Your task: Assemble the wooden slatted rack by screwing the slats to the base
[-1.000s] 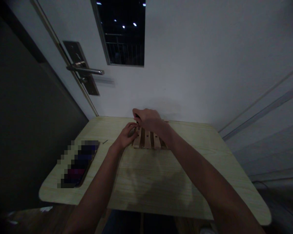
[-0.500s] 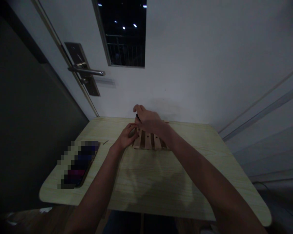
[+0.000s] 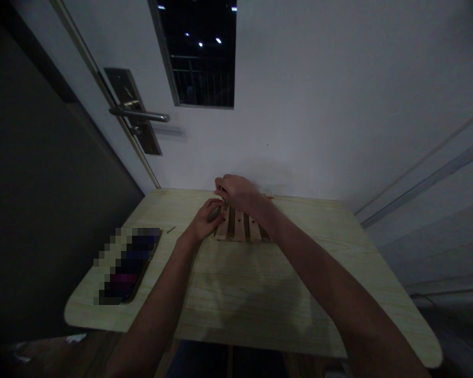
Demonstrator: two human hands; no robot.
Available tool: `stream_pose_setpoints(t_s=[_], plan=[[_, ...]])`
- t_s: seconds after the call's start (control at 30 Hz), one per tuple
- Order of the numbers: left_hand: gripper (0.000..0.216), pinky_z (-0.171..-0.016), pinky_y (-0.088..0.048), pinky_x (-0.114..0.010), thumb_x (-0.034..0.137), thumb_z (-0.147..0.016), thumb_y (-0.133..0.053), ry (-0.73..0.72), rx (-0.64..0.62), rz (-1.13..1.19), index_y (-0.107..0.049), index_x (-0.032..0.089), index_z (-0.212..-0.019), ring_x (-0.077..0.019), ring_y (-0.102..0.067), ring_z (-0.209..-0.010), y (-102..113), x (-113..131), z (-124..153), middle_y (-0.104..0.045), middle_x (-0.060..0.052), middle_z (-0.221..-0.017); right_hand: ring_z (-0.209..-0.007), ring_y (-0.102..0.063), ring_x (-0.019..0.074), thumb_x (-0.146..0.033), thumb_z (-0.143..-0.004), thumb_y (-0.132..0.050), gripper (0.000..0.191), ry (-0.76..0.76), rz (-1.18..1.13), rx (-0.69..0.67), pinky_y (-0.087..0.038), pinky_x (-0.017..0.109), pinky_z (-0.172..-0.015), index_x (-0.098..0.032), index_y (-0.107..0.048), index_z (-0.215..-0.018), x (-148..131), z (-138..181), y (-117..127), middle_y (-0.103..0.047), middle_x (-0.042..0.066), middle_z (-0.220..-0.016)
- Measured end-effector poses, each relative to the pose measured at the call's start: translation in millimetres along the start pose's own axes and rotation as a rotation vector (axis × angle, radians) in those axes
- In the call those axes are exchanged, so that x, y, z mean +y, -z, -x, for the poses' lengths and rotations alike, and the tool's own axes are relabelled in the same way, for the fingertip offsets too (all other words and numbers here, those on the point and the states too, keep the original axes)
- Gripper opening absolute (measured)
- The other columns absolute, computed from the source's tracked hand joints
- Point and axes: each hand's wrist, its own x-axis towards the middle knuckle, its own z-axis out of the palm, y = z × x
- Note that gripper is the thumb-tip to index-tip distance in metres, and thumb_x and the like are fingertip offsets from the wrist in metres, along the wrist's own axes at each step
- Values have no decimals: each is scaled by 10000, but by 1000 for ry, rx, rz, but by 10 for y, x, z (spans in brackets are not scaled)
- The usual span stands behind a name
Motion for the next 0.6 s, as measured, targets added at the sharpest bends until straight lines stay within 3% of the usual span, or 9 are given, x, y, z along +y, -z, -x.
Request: stream_pose_setpoints(t_s=[0.23, 0.33, 0.47, 0.6], plan=[[304, -981, -420, -381, 275, -828, -547, -24, 6, 4, -559, 191, -1120, -206, -512, -1108, -6, -17, -2, -527, -89, -1149, -830, -507, 168, -93, -789, -429, 329, 120, -134, 46, -374, 274, -733, -140, -491, -1109, 20, 68, -75, -580, 101, -993], [294, -972, -425, -374, 287, -836, -539, -19, 15, 5, -563, 180, -1109, -201, -518, -1091, -8, -10, -2, -523, -92, -1142, -844, -518, 169, -99, -822, -400, 356, 68, -104, 64, -366, 274, -728, -156, -462, -1168, -9, 76, -41, -604, 91, -984], [285, -970, -425, -374, 275, -836, -535, -5, 0, -4, -564, 184, -1104, -205, -517, -1094, -1, 10, -2, -522, -91, -1140, -786, -519, 165, -223, -865, -443, 179, -55, 34, 22, -334, 266, -671, -184, -535, -1014, -66, 75, 25, -627, 68, -919], [297, -969, -426, -375, 285, -835, -531, 11, 4, -4, -565, 178, -1110, -209, -522, -1089, 1, 9, 2, -518, -94, -1144, -737, -515, 166, -298, -859, -463, 189, -138, 100, 15, -316, 270, -630, -164, -530, -974, -99, 93, 42, -628, 81, -887]])
